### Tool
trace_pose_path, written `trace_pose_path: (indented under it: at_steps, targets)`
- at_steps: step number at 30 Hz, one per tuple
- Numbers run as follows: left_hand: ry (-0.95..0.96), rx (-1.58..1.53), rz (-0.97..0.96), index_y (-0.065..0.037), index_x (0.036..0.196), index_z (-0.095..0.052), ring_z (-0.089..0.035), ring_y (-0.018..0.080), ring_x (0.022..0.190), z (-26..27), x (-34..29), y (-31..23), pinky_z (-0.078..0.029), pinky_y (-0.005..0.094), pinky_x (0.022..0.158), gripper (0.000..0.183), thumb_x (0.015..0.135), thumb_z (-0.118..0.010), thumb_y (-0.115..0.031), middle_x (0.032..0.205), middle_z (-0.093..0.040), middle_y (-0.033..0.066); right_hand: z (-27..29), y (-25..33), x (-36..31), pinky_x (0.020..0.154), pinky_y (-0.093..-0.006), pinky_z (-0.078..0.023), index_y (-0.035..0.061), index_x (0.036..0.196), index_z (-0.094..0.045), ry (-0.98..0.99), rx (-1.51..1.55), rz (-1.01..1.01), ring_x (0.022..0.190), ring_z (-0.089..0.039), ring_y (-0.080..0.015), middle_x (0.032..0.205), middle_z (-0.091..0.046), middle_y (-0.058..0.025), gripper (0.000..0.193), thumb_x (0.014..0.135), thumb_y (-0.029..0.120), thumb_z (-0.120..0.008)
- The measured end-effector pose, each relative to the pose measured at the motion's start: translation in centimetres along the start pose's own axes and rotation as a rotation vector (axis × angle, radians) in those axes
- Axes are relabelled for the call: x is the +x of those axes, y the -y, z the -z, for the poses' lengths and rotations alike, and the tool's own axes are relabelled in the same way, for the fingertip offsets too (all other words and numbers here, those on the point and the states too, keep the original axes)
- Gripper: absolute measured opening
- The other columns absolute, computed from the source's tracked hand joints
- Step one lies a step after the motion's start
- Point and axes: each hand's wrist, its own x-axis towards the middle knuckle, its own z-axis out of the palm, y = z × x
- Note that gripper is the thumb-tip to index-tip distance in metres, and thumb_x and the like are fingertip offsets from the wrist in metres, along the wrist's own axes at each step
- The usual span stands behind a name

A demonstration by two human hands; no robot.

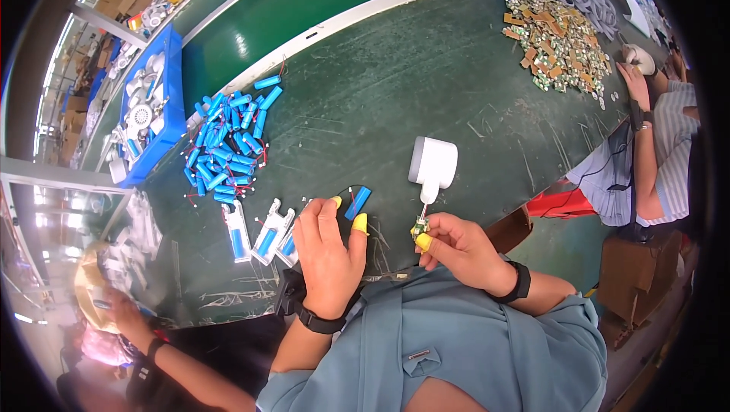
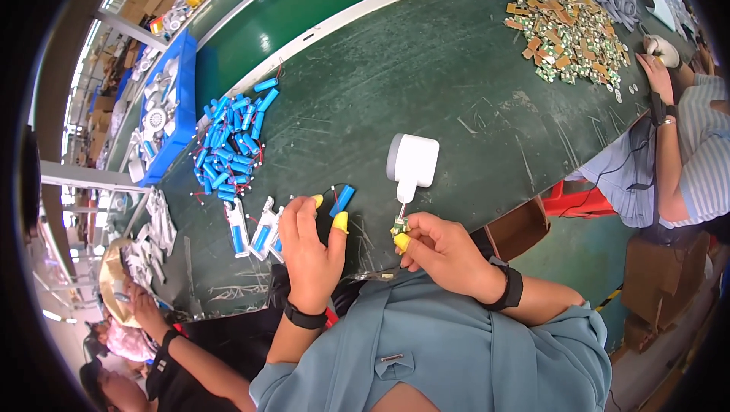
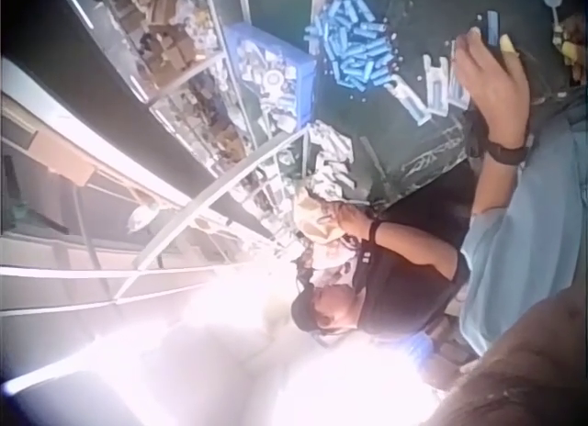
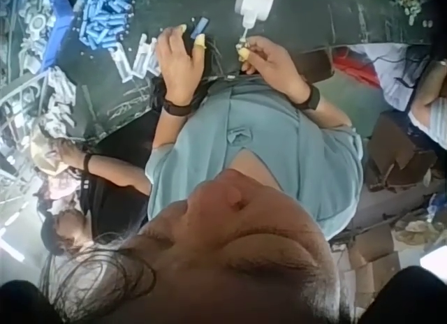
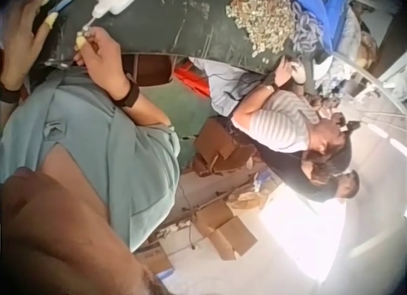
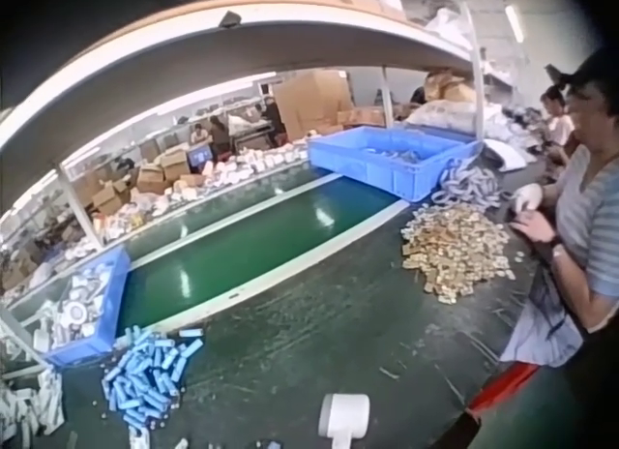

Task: Assembling small electronic components into plastic housings on a production line.

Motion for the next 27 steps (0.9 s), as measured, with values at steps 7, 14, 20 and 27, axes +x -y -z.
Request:
trace_pose_path:
  at_steps: [7, 14, 20, 27]
  targets:
    - [-0.109, -0.012, 0.210, 0.001, 0.116, -0.061, -0.060, 0.0364, 0.101, 3.7, -2.4, 2.9, -0.050, 0.0424, 0.087, 0.033, 0.084, -0.069, 0.002, 0.113, -0.063, 0.0185, 0.4, 0.0, -0.1, 0.070, -0.0248, -0.057, -0.0013, 0.115, -0.059, -0.023, 0.016, 0.011, 0.080, -0.067, -0.0085, 0.094, -0.067, -0.0032, 0.015, 0.103, 0.007, -0.057]
    - [-0.047, 0.096, 0.083, 0.001, 0.113, -0.067, -0.060, 0.0402, 0.103, 3.7, 0.6, 4.1, -0.048, 0.0461, 0.091, 0.029, 0.085, -0.068, -0.003, 0.115, -0.064, 0.0201, -0.3, 0.3, 0.0, 0.067, -0.0236, -0.054, -0.0009, 0.116, -0.059, -0.020, -0.094, 0.012, 0.079, -0.067, -0.0074, 0.094, -0.067, -0.0029, 0.016, 0.102, 0.007, -0.058]
    - [0.088, 0.053, 0.099, 0.003, 0.109, -0.066, -0.061, 0.0414, 0.100, 1.7, 0.8, 4.3, -0.049, 0.0458, 0.090, 0.024, 0.085, -0.064, 0.000, 0.109, -0.066, 0.0200, -0.2, 0.3, -0.2, 0.073, -0.0243, -0.055, 0.0019, 0.121, -0.057, 0.053, -0.123, 0.019, 0.083, -0.066, -0.0081, 0.098, -0.066, -0.0033, 0.017, 0.104, 0.006, -0.054]
    - [0.261, -0.264, -0.030, 0.000, 0.111, -0.070, -0.070, 0.0360, 0.090, 3.0, -2.7, 1.2, -0.057, 0.0409, 0.076, 0.028, 0.085, -0.063, 0.005, 0.109, -0.067, 0.0172, -0.2, 0.0, 0.0, 0.072, -0.0248, -0.056, 0.0014, 0.119, -0.057, 0.088, -0.157, 0.005, 0.084, -0.067, -0.0085, 0.101, -0.068, -0.0038, 0.017, 0.103, 0.004, -0.053]
